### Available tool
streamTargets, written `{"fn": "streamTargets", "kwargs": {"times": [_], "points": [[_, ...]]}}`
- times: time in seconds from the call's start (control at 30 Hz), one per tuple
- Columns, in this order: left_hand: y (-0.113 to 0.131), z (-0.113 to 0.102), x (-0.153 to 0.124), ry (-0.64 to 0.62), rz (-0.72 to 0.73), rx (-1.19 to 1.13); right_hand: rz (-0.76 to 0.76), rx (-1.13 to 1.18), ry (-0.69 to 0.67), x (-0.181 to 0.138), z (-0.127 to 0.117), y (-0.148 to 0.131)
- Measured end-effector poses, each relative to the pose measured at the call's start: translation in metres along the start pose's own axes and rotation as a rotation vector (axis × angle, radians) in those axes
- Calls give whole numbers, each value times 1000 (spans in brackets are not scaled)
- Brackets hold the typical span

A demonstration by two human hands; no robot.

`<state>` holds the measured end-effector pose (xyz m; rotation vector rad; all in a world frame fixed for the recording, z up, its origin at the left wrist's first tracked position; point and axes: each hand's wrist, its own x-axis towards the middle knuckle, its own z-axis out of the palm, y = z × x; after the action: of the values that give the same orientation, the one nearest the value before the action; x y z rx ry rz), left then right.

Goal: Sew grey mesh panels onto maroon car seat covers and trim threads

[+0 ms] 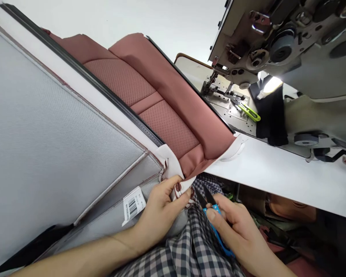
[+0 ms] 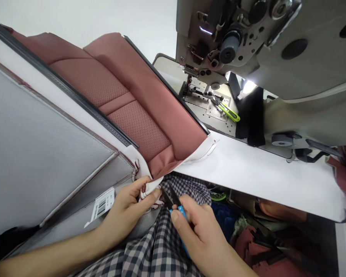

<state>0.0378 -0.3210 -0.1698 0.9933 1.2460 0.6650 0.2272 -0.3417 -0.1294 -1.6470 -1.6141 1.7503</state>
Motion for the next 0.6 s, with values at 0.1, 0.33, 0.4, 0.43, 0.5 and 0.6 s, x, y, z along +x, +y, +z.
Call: {"fn": "streamTargets", "kwargs": {"times": [0.1,0.33,0.4,0.43,0.5,0.6], "points": [[0,0,0,0,2,-7,54,-53,-45,-4,0,-2],[0,1,0,0,-7,0,80,-111,-46,-5,1,-6],[0,1,-1,1,-8,4,74,-122,-37,-4,3,-5],[0,1,-1,3,-7,6,65,-118,-26,-3,5,-3],[0,1,-2,6,-8,-4,46,-83,24,0,11,3],[-1,2,-4,7,-36,-75,-12,31,161,2,17,12]]}}
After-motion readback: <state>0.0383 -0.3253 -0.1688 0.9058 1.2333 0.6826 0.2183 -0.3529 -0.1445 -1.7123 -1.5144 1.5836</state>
